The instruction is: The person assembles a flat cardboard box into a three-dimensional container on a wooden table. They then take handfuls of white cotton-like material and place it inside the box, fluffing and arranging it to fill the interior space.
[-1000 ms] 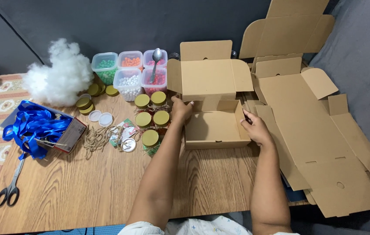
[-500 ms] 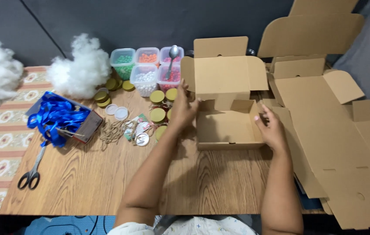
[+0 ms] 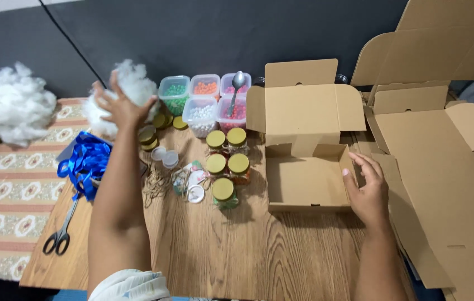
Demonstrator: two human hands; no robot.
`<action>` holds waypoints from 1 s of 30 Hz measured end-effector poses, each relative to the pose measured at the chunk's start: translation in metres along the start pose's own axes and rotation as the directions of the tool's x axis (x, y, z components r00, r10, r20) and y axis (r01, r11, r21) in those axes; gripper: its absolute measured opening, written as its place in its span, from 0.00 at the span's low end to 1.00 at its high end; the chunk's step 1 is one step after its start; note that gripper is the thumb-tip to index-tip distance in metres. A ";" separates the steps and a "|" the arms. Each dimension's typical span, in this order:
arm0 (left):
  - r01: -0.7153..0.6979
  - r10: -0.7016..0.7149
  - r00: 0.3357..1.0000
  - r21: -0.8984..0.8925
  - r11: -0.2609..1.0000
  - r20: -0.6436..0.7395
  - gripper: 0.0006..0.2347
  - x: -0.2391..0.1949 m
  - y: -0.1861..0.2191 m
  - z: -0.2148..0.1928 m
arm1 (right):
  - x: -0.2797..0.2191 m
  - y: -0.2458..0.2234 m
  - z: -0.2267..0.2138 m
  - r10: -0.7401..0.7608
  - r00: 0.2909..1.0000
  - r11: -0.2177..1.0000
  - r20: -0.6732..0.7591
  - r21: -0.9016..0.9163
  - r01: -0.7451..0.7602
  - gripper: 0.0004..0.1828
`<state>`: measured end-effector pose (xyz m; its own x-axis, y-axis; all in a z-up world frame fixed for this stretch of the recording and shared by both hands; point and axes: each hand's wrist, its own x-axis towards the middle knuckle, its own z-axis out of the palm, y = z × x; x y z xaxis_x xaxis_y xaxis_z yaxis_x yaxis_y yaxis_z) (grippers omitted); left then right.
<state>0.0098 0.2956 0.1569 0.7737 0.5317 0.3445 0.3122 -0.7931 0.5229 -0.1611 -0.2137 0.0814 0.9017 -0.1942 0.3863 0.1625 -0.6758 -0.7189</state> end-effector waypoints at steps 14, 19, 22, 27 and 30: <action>0.477 -0.567 0.724 0.308 0.823 0.393 0.56 0.140 -0.108 0.101 | 0.018 0.007 0.025 0.271 0.955 0.947 0.121 -0.209 -0.243 0.25; 0.426 -0.655 0.579 0.504 0.751 0.486 0.48 0.162 -0.137 0.146 | 0.017 0.031 0.037 0.181 0.979 0.949 0.099 -0.281 -0.147 0.23; 0.405 -0.605 0.675 0.472 0.783 0.423 0.34 0.141 -0.098 0.117 | 0.016 0.028 0.036 0.140 0.985 0.956 0.100 -0.273 -0.108 0.24; 0.329 -0.489 0.779 0.407 0.852 0.392 0.25 0.146 -0.100 0.116 | 0.013 0.033 0.031 -0.007 0.999 0.976 0.031 -0.219 0.014 0.21; 0.289 -0.419 0.841 0.370 0.883 0.343 0.24 0.155 -0.115 0.126 | 0.014 0.030 0.028 -0.070 0.997 0.973 0.021 -0.217 0.073 0.21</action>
<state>0.1629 0.4316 0.0523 0.7088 0.6774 -0.1966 0.7032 -0.6568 0.2724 -0.1323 -0.2170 0.0494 0.8961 -0.1313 0.4239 0.1373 -0.8263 -0.5462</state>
